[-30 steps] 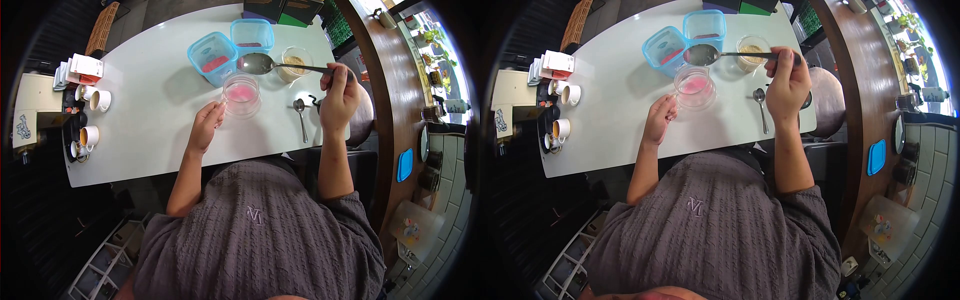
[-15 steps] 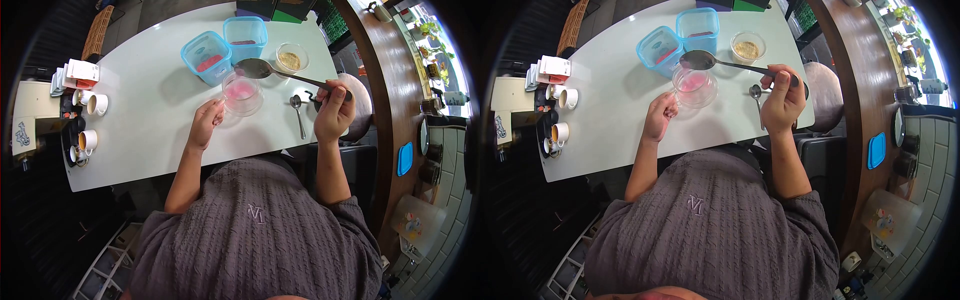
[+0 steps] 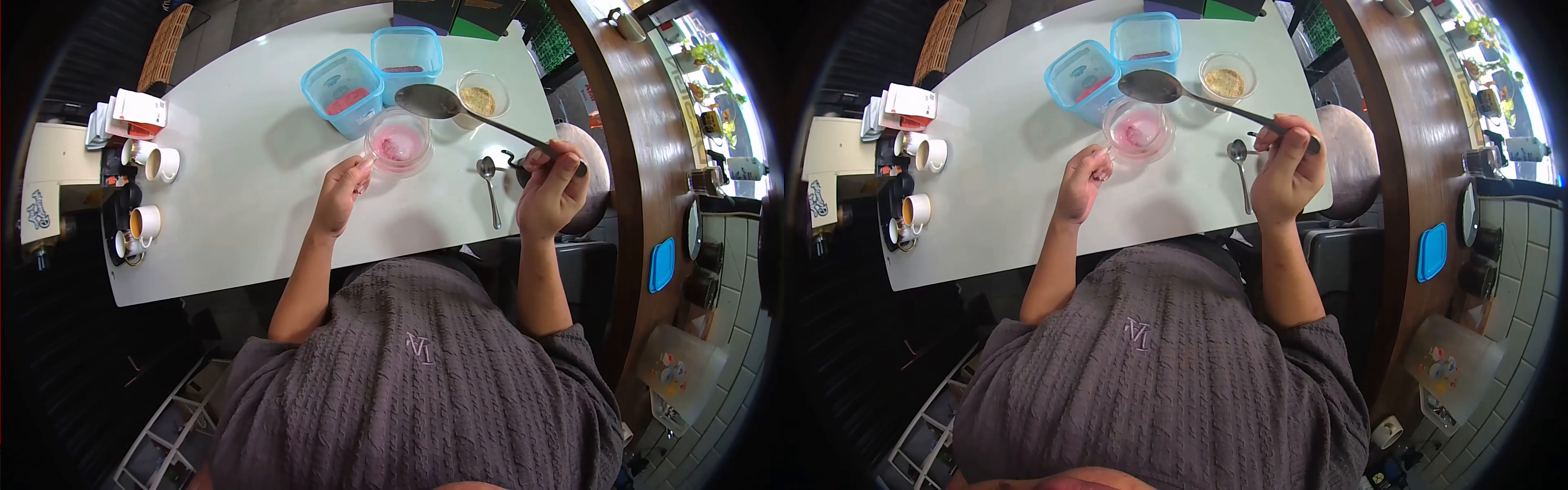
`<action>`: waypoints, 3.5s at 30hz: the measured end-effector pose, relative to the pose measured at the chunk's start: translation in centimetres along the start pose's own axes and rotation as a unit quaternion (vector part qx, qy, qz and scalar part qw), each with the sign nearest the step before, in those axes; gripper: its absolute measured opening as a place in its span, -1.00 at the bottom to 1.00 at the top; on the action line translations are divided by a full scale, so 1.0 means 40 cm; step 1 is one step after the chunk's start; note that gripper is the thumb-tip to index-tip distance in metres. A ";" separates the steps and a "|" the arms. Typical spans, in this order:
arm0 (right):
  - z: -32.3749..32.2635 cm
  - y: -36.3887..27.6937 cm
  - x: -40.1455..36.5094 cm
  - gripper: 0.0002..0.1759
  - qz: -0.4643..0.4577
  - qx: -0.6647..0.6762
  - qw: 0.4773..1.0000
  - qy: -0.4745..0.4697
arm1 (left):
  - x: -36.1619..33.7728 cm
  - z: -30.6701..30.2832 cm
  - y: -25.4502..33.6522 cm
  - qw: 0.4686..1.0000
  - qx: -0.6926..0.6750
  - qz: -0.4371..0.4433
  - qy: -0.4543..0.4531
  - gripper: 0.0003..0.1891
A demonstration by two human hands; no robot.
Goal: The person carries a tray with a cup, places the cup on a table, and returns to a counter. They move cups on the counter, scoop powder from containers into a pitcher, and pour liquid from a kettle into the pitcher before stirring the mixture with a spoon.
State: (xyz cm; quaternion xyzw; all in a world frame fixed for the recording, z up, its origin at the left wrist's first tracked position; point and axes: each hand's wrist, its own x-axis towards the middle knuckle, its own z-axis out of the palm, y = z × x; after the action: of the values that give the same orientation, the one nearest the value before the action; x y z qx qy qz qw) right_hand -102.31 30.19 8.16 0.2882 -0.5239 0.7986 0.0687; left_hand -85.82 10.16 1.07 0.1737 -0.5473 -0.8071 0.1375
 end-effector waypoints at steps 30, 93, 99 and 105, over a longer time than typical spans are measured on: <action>0.270 0.246 0.161 -0.76 -0.088 -0.421 0.897 -0.100 | -0.128 -0.071 -0.029 0.994 0.073 -0.014 0.082 -0.67; -0.032 -0.057 -0.012 -0.69 -0.182 0.004 0.983 -0.007 | -0.012 0.041 -0.009 0.999 -0.031 -0.043 -0.013 -0.70; -0.004 -0.036 0.012 -0.69 0.137 0.007 0.982 0.133 | -0.030 0.024 -0.018 0.999 -0.012 -0.041 -0.005 -0.69; 0.086 0.066 0.088 -0.76 0.080 -0.077 0.991 0.070 | -0.066 -0.009 -0.019 0.999 0.012 -0.042 0.016 -0.70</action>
State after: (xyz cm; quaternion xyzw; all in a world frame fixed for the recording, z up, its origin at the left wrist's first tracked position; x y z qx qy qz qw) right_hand -104.96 25.33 8.93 0.1820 -0.5989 0.7774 0.0629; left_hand -83.30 11.23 0.57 0.2111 -0.5473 -0.8024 0.1102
